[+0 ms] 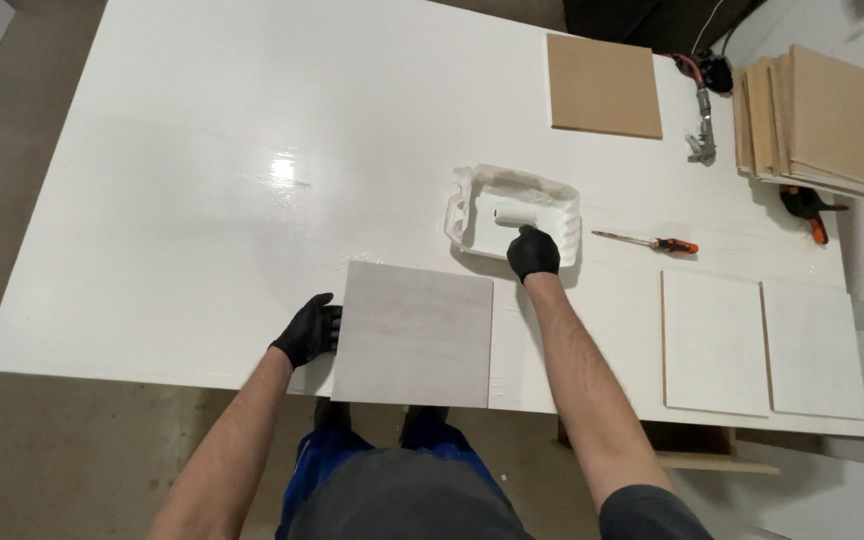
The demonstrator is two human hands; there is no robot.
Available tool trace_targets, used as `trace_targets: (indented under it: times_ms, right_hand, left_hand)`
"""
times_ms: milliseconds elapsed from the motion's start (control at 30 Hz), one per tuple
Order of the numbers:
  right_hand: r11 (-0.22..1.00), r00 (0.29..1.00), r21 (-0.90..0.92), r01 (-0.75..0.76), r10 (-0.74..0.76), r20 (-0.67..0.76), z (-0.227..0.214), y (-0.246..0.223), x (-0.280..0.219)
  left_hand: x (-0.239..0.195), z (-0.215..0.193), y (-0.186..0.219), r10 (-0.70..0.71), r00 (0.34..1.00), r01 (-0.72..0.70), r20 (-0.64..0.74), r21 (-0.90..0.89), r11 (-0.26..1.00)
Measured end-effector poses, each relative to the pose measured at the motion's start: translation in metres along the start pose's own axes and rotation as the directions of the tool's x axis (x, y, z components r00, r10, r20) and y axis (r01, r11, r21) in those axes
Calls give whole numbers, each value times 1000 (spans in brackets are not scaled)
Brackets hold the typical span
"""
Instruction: Applying white paint or primer to a small wooden board using a hand roller on a workbench.
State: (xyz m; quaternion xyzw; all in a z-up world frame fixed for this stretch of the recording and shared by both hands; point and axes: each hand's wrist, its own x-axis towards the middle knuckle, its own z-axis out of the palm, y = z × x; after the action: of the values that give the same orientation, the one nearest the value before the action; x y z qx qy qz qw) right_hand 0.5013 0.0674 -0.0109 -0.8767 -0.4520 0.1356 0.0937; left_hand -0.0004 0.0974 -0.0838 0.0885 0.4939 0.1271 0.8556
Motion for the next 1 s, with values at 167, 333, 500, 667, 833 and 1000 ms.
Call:
trace_targets:
  times_ms: [167, 333, 500, 667, 833, 1000]
  right_hand:
    - [988, 990, 127, 89, -74, -116, -76, -24, -84]
    - [871, 982, 471, 140, -61, -181, -88, -33, -168]
    - [622, 991, 781, 55, -129, 33, -87, -37, -211]
    - [741, 738, -10, 671, -670, -79, -57, -17, -202]
    - [638, 639, -43, 769, -769, 9, -44, -30, -190]
    - [580, 580, 41, 814, -814, 2, -5, -65, -174]
  left_hand:
    - [-27, 22, 17, -36, 983, 25, 179, 60, 998]
    - [-57, 44, 20, -2, 993, -5, 121, 53, 999]
    - [-54, 44, 16, 19, 999, -21, 42, 54, 998]
    - [-49, 42, 15, 35, 998, -38, 43, 69, 997]
    - [-47, 43, 15, 43, 999, -45, 17, 72, 996]
    - [-27, 30, 7, 59, 998, -57, -28, 69, 996]
